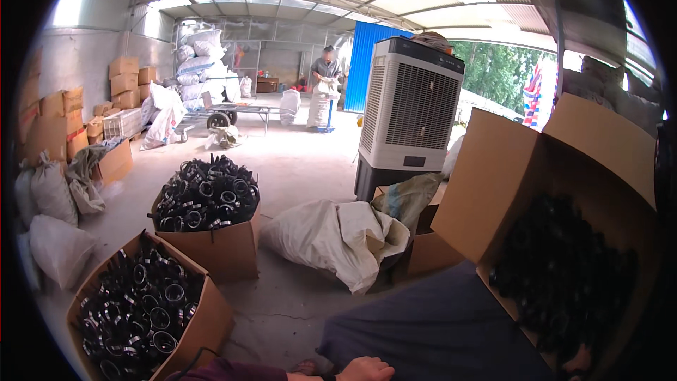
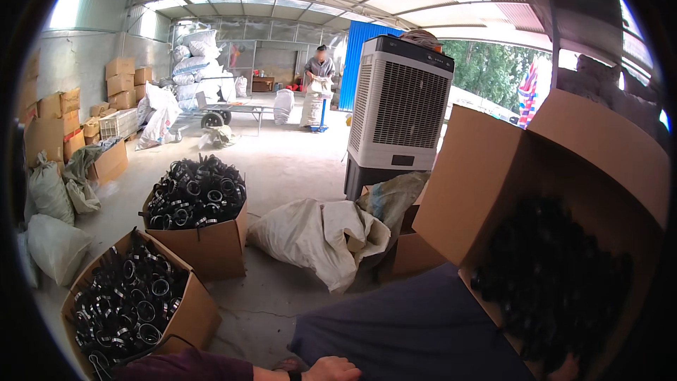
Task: Using a mallet to assemble rubber inserts into metal hose clamps while working on the floor of a warehouse.
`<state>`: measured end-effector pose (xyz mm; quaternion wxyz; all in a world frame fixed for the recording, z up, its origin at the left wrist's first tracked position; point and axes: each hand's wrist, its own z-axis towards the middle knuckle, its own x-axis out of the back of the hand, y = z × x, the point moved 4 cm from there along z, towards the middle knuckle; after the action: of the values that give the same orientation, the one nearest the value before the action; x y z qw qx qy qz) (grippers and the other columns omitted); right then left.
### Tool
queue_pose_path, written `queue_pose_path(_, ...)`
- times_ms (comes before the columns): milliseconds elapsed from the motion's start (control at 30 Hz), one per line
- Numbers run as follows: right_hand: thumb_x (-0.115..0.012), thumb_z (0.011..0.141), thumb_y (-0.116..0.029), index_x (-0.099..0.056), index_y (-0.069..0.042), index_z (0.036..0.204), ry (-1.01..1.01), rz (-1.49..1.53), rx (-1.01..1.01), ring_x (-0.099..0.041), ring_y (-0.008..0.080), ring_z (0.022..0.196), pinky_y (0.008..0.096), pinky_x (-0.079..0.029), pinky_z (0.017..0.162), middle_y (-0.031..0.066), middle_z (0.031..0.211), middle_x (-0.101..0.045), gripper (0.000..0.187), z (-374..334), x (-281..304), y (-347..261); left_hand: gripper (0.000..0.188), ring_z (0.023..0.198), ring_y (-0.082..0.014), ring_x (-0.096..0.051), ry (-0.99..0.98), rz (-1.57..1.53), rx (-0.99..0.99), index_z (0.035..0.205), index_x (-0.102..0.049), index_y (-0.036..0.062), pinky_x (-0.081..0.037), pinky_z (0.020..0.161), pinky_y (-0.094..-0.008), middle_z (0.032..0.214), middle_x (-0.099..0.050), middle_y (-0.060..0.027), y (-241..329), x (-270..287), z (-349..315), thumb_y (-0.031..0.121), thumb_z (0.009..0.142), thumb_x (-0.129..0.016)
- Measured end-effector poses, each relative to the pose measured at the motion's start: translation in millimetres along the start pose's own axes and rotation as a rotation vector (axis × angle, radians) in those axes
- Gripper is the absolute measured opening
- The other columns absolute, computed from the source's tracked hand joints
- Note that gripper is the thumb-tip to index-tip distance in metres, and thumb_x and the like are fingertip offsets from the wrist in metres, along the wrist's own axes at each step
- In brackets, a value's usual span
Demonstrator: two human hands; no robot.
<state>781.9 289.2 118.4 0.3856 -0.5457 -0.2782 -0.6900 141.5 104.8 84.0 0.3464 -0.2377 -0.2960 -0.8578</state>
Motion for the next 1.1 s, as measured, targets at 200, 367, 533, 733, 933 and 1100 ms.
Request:
queue_pose_path(200, -0.051, 0.09, -0.007, -0.052, -0.004, 0.128, -0.185, -0.081, -0.023, -0.056, 0.0267, 0.11, 0.0326, -0.043, 0.096, 0.0148, 0.128, -0.056, 0.038, -87, 83, -76, 0.014, 0.054, -0.0292, -0.051, 0.03, -0.031, -0.007, 0.063, -0.046, 0.0095, -0.042, 0.051, -0.0412, 0.059, -0.048, -0.0093, -1, 3, -1, 0.012, 0.069, -0.059)
queue_pose_path(367, -0.042, 0.096, -0.012, -0.051, 0.001, 0.128, -0.112, 0.149, 0.014, -0.054, 0.0283, 0.112, 0.0304, -0.042, 0.095, 0.0158, 0.13, -0.054, 0.036, -38, 20, -31, 0.014, 0.054, -0.0295, -0.051, 0.022, -0.062, 0.011, 0.064, -0.046, 0.0094, -0.042, 0.051, -0.0417, 0.059, -0.049, -0.0095, -1, 4, 0, 0.014, 0.068, -0.059)
queue_pose_path(533, -0.033, 0.1, -0.025, -0.055, 0.004, 0.124, -0.199, 0.007, -0.018, -0.053, 0.0281, 0.113, 0.033, -0.042, 0.093, 0.0166, 0.13, -0.054, 0.043, -84, 68, -69, 0.014, 0.055, -0.0294, -0.051, 0.012, -0.062, 0.026, 0.064, -0.047, 0.0096, -0.042, 0.052, -0.0415, 0.059, -0.049, -0.0095, 0, 0, -6, 0.015, 0.069, -0.059)
queue_pose_path(733, -0.042, 0.095, -0.015, -0.058, -0.002, 0.121, -0.176, -0.032, 0.201, -0.054, 0.031, 0.111, 0.038, -0.041, 0.094, 0.0176, 0.125, -0.057, 0.033, -145, 119, -111, 0.014, 0.056, -0.029, -0.052, 0.044, -0.039, 0.018, 0.064, -0.047, 0.0094, -0.042, 0.053, -0.0412, 0.059, -0.049, -0.0094, -1, 0, -8, 0.015, 0.069, -0.059)
queue_pose_path(933, -0.05, 0.088, -0.011, -0.059, -0.006, 0.12, -0.144, 0.038, 0.281, -0.054, 0.0352, 0.112, 0.0397, -0.043, 0.092, 0.018, 0.122, -0.059, 0.033, -168, 111, -125, 0.013, 0.056, -0.0292, -0.054, 0.035, -0.02, 0.006, 0.063, -0.048, 0.0086, -0.044, 0.054, -0.0413, 0.06, -0.051, -0.0102, -4, -4, -6, 0.015, 0.067, -0.059)
queue_pose_path(1100, -0.078, 0.046, 0.0, -0.059, -0.009, 0.103, 0.037, 0.169, 0.26, -0.057, 0.0373, 0.101, 0.0403, -0.047, 0.087, 0.0179, 0.108, -0.057, 0.06, -148, 58, -126, 0.014, 0.057, -0.0275, -0.056, -0.024, -0.039, 0.01, 0.066, -0.053, 0.0032, -0.045, 0.055, -0.0402, 0.062, -0.056, -0.0132, -1, 5, -1, 0.015, 0.072, -0.058)
